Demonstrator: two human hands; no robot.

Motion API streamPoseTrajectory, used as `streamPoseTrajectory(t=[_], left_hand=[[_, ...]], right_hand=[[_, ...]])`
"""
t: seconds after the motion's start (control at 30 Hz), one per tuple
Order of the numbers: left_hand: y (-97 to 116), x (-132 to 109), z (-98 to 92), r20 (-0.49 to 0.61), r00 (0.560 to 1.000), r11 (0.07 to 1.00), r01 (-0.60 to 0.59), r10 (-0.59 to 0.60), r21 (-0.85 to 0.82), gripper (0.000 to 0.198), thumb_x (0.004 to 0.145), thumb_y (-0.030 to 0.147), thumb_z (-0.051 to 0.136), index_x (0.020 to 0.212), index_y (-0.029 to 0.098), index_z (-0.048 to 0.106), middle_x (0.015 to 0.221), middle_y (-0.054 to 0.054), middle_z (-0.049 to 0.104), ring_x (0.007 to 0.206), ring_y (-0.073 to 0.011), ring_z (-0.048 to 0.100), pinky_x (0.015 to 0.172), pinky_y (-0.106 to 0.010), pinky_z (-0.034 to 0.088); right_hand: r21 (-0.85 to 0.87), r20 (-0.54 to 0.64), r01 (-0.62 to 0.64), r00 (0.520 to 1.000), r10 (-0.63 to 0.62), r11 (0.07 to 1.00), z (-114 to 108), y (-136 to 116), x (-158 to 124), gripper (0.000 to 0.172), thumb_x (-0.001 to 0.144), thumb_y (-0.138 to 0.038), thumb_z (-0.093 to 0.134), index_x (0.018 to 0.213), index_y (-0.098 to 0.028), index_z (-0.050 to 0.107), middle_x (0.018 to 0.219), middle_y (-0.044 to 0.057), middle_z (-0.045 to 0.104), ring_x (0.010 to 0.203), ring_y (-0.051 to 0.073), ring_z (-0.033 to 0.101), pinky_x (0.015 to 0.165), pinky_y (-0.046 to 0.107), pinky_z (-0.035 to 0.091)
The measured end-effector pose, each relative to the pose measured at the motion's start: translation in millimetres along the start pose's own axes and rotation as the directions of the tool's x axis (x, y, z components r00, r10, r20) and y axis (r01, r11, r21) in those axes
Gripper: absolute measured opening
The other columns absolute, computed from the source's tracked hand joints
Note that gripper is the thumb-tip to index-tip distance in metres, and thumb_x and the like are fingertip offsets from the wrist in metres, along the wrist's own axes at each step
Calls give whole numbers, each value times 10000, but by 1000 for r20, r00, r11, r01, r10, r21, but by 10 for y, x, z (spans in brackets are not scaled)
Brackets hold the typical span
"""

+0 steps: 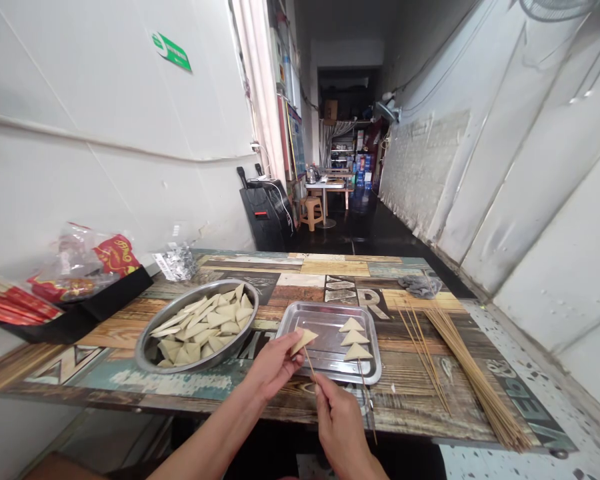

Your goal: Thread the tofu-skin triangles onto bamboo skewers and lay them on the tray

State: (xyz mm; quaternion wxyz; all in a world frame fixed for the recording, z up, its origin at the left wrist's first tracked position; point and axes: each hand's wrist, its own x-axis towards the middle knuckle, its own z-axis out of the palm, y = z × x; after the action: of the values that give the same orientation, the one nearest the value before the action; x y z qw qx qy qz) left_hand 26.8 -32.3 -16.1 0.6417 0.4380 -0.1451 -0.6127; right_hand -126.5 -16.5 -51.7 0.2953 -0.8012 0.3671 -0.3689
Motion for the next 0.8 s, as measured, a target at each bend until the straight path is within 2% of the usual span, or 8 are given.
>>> streamPoseTrajectory(t=[0.1, 0.27, 0.33, 0.43, 0.53, 0.63, 0.8], left_hand=[[-71, -28, 29, 28, 999, 1000, 21, -21, 12, 133, 702, 196, 641, 709, 64, 660, 683, -92, 612, 479, -45, 461, 424, -143, 400], [-84, -1, 14, 5, 1000, 999, 28, -28, -47, 107, 695, 182, 646, 716, 77, 651, 666, -75, 599, 481, -52, 480, 423, -143, 406], [-18, 50, -40, -50, 999, 997, 3, -7, -80, 91, 713, 171, 627, 713, 81, 643, 677, -76, 604, 484, -51, 479, 420, -141, 403], [87, 122, -125, -128, 991, 992, -48, 33, -113, 77, 729, 145, 602, 701, 79, 630, 673, -77, 608, 485, -53, 477, 416, -142, 396], [116, 137, -139, -133, 990, 994, -58, 46, -92, 96, 744, 153, 583, 722, 75, 633, 687, -93, 620, 481, -54, 474, 413, -146, 386], [41, 89, -66, -95, 995, 998, -44, 39, -45, 126, 741, 189, 588, 729, 75, 640, 703, -103, 628, 479, -50, 463, 422, -147, 376], [-237, -37, 105, -20, 1000, 999, -1, 2, 34, 207, 667, 284, 660, 702, 81, 634, 666, -89, 614, 467, -55, 438, 407, -158, 322]], right_hand=[[23, -11, -11, 1000, 11, 1000, -10, -25, 59, 326, 883, -295, 367, 1045, -165, 617, 910, 108, 697, 807, 198, 656, 700, 270, 514], [16, 28, -82, 996, 81, 997, -38, -27, 94, 315, 874, -336, 390, 1032, -184, 616, 608, 27, 660, 607, 181, 632, 580, 247, 504], [-1, 78, -92, 993, 91, 996, -59, -7, 38, 304, 867, -347, 407, 1009, -184, 621, 644, 31, 663, 587, 174, 618, 571, 245, 495], [7, 143, -62, 988, 60, 998, -92, 39, -80, 315, 882, -344, 376, 996, -193, 627, 754, 55, 677, 670, 179, 630, 642, 254, 499], [12, 143, -53, 988, 51, 999, -100, 96, -151, 345, 894, -366, 337, 1004, -214, 626, 728, 55, 672, 632, 176, 628, 597, 246, 507], [20, 100, -58, 993, 56, 998, -67, 143, -142, 360, 888, -403, 337, 990, -220, 630, 634, 48, 649, 578, 181, 617, 507, 231, 495], [56, 31, -92, 995, 90, 994, 0, 154, -40, 385, 890, -409, 330, 980, -175, 622, 513, 22, 577, 481, 165, 567, 435, 219, 452]])
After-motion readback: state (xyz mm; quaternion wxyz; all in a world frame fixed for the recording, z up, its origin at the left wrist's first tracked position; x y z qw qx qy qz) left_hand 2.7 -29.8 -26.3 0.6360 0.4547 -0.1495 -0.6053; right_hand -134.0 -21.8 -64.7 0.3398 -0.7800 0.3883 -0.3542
